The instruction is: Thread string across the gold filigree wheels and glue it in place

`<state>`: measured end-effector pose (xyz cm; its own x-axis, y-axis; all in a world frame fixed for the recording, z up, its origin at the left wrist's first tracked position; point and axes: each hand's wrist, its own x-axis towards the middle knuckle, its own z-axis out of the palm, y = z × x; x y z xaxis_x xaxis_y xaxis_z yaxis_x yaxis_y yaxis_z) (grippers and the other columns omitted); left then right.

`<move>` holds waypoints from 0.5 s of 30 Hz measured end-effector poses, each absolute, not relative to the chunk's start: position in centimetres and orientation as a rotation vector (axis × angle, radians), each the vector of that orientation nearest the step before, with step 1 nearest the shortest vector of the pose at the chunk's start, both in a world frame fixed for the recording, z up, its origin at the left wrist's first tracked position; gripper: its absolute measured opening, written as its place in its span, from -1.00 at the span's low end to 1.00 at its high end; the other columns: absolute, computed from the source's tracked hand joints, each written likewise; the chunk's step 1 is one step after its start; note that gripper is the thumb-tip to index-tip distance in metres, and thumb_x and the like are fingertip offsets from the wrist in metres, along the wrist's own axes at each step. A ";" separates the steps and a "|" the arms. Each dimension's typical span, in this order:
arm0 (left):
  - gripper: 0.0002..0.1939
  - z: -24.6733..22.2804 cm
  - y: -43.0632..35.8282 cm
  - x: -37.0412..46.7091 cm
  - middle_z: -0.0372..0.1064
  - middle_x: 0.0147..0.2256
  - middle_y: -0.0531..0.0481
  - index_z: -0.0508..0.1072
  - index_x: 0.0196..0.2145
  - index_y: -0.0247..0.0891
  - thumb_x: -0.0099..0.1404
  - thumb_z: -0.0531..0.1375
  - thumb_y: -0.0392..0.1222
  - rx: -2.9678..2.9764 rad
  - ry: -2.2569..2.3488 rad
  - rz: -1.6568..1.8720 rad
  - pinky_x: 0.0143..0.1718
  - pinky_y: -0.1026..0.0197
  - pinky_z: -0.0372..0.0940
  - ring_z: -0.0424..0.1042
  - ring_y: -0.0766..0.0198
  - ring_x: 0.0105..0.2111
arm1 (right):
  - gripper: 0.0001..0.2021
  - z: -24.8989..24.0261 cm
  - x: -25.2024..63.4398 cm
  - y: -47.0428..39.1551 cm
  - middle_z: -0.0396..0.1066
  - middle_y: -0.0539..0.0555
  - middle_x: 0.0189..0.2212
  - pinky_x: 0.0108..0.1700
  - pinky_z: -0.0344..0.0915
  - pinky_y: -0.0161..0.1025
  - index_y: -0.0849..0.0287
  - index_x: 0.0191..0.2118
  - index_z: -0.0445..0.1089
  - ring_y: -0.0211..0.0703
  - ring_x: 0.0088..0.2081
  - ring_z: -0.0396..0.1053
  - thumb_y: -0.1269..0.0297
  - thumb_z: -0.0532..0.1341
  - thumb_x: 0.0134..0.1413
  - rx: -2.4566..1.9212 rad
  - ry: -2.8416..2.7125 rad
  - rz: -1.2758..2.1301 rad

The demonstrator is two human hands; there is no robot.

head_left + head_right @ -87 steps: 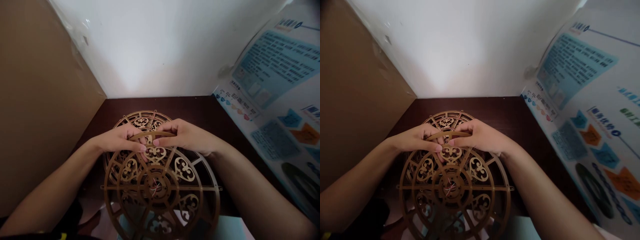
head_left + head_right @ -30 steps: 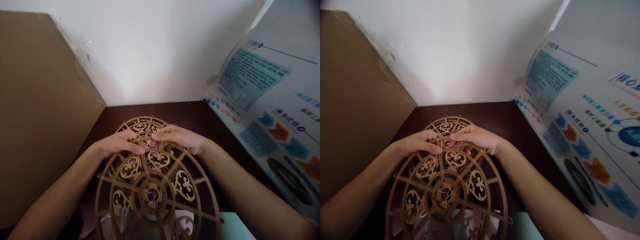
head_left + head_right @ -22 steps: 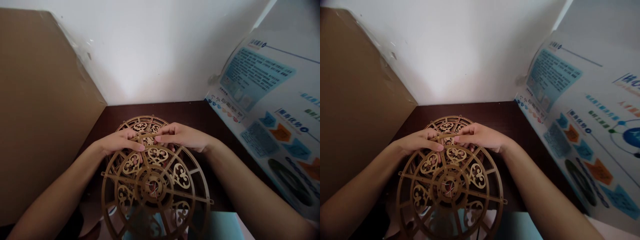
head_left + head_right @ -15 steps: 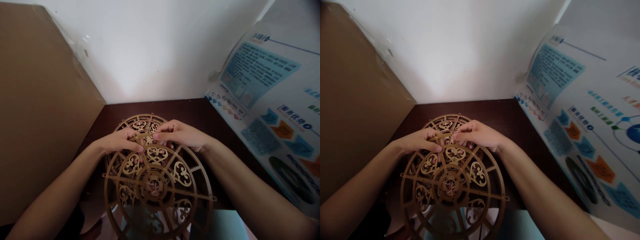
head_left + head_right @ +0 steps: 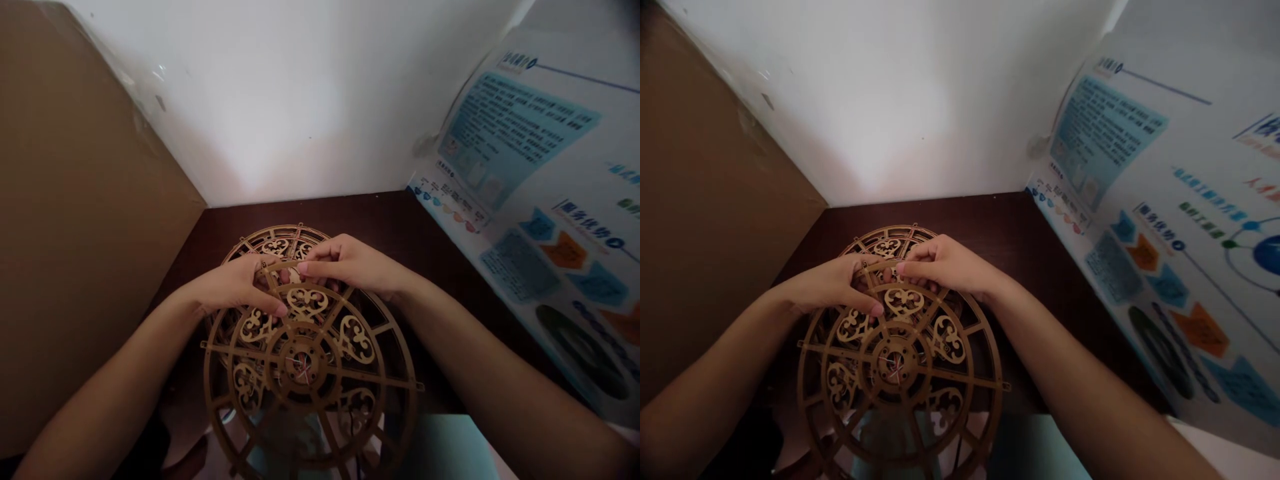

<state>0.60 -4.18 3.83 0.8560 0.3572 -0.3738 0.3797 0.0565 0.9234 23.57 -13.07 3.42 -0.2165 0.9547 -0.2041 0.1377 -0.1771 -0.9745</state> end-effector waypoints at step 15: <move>-0.45 3.6 -3.0 0.2 0.57 -0.32 0.08 0.47 -0.12 -0.23 0.02 0.60 -0.13 1.398 0.801 0.050 -0.26 0.24 0.39 0.54 0.28 -0.36 | -0.76 3.0 25.8 -13.0 0.65 0.08 -0.35 -0.17 0.47 -0.28 0.21 -0.35 0.59 -0.17 -0.30 0.61 0.12 0.50 0.08 -1.174 -1.463 1.683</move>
<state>0.17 -2.97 3.59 0.7422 0.4794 -0.4683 0.4176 0.2155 0.8827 25.82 -12.99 3.00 -0.4198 0.8790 -0.2260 0.1010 -0.2022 -0.9741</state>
